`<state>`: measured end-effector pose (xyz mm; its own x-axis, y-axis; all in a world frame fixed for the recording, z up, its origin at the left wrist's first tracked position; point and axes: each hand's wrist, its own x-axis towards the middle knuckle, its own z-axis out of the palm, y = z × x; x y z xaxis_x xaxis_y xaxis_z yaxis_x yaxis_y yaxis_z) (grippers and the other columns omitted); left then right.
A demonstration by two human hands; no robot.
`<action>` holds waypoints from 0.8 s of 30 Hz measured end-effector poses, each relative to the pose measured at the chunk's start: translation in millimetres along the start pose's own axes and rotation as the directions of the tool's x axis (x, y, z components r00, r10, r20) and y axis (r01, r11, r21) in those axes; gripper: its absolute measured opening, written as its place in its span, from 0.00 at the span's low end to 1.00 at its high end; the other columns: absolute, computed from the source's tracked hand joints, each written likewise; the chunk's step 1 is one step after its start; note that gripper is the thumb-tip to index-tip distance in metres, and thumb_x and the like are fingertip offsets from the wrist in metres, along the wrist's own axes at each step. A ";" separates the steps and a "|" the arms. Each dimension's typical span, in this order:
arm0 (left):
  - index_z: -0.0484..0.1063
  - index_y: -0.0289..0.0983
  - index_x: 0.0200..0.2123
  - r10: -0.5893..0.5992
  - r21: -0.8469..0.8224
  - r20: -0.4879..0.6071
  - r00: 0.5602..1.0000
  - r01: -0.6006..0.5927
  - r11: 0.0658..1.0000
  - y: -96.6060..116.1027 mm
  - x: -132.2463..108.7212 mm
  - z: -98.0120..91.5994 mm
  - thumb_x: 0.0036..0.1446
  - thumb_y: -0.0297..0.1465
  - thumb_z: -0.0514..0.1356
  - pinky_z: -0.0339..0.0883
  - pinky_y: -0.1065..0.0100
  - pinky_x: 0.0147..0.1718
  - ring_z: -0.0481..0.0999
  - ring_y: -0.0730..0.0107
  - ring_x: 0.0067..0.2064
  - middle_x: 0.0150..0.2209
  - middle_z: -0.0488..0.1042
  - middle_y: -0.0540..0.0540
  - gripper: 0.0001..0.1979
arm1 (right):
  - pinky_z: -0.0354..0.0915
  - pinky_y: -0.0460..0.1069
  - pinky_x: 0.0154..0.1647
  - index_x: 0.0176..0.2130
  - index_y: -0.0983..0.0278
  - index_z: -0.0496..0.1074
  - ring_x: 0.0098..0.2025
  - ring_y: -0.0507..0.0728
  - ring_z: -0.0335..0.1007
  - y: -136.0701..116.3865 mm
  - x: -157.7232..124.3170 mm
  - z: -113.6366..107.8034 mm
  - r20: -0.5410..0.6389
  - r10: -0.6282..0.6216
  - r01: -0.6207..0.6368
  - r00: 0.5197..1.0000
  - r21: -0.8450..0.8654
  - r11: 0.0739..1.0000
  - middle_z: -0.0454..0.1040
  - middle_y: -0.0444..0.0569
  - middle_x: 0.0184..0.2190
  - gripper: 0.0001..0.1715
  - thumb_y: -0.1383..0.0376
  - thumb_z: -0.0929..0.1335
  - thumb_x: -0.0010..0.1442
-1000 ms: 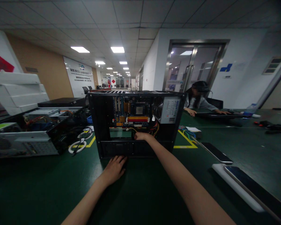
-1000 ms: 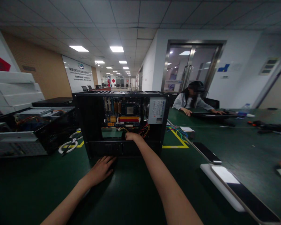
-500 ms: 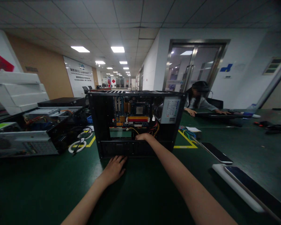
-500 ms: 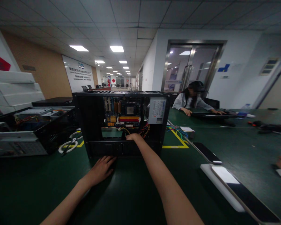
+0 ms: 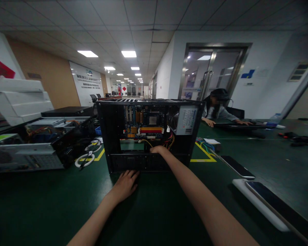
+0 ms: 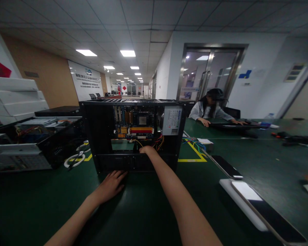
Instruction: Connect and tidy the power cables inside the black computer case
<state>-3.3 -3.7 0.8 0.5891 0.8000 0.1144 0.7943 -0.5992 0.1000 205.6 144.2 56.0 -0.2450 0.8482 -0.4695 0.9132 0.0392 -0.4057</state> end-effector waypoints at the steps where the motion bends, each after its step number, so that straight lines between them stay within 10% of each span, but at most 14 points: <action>1: 0.51 0.41 0.55 0.001 0.002 0.000 1.000 -0.001 1.000 -0.1 0.0 0.0 0.52 0.32 0.50 0.51 0.57 0.50 0.56 0.59 0.54 0.54 0.58 0.44 0.26 | 0.64 0.52 0.37 0.19 0.65 0.70 0.32 0.59 0.70 0.2 0.2 0.0 -0.017 0.000 0.000 1.000 0.001 1.000 0.71 0.47 0.19 0.04 0.74 0.69 0.37; 16: 0.52 0.41 0.55 -0.010 0.038 0.009 1.000 0.010 0.999 1.2 1.1 -0.2 0.52 0.32 0.50 0.51 0.58 0.50 0.56 0.60 0.53 0.53 0.58 0.44 0.26 | 0.65 0.47 0.31 0.39 0.69 0.71 0.35 0.58 0.71 -3.2 0.0 -1.3 -0.056 -0.047 0.040 0.997 -0.128 0.991 0.73 0.54 0.38 0.19 0.65 0.66 0.44; 24: 0.52 0.41 0.55 0.002 0.038 -0.002 1.000 -0.001 0.999 0.9 0.4 -0.4 0.52 0.31 0.49 0.52 0.58 0.50 0.55 0.59 0.54 0.54 0.58 0.45 0.26 | 0.60 0.42 0.21 0.27 0.70 0.70 0.24 0.52 0.68 -5.8 -7.1 -1.0 -0.221 -0.071 0.104 0.973 0.142 0.984 0.73 0.49 0.24 0.05 0.72 0.65 0.45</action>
<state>-2.3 -3.9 1.3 0.5900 0.7990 0.1165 0.7985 -0.5987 0.0626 202.3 138.6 62.5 -0.2310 0.9390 -0.2548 0.8271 0.0516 -0.5597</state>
